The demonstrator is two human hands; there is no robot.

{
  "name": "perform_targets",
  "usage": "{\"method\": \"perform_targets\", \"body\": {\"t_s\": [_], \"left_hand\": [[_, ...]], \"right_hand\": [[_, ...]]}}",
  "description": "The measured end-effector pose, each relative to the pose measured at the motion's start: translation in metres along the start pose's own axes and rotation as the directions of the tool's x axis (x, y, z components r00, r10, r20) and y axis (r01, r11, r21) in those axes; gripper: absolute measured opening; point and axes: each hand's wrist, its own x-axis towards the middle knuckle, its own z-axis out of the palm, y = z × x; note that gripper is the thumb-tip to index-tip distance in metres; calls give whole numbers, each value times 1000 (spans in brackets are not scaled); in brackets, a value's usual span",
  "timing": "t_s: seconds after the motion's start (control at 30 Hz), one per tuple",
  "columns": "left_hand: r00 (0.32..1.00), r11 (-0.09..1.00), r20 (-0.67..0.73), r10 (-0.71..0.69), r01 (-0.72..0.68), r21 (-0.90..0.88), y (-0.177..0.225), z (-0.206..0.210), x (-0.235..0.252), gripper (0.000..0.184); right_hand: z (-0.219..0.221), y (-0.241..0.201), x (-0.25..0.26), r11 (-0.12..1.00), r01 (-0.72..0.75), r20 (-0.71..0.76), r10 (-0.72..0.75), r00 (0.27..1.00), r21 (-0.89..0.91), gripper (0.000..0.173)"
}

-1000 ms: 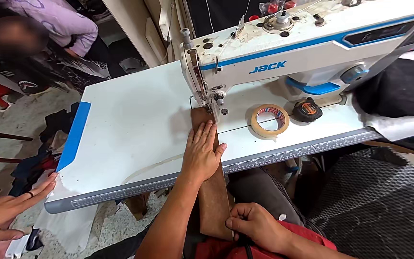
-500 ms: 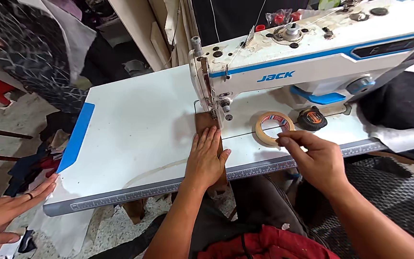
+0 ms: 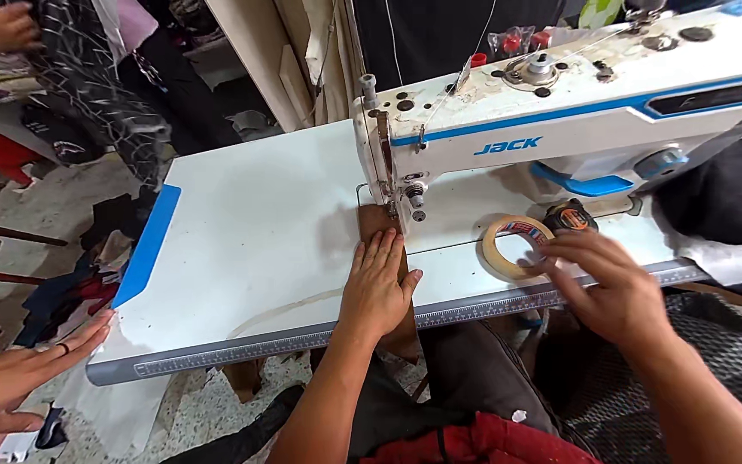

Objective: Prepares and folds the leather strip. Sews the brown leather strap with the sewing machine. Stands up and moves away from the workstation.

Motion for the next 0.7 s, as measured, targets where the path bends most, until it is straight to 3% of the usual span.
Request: {"method": "perform_targets", "body": {"t_s": [0.13, 0.3, 0.53, 0.7], "left_hand": [[1000, 1000, 3, 8, -8, -12, 2, -1, 0, 75], [1000, 1000, 8, 9, -9, -15, -1, -3, 2, 75], [1000, 1000, 5, 9, -9, -4, -2, -1, 3, 74], [1000, 1000, 8, 8, -8, -5, -1, 0, 3, 74]], "right_hand": [[-24, 34, 4, 969, -173, -212, 135, 968, -174, 40], [-16, 59, 13, 954, -119, -145, 82, 986, -275, 46], [-4, 72, 10, 963, -129, -187, 85, 979, -238, 40], [-3, 74, 7, 977, -115, -148, 89, 985, -181, 47]]}}
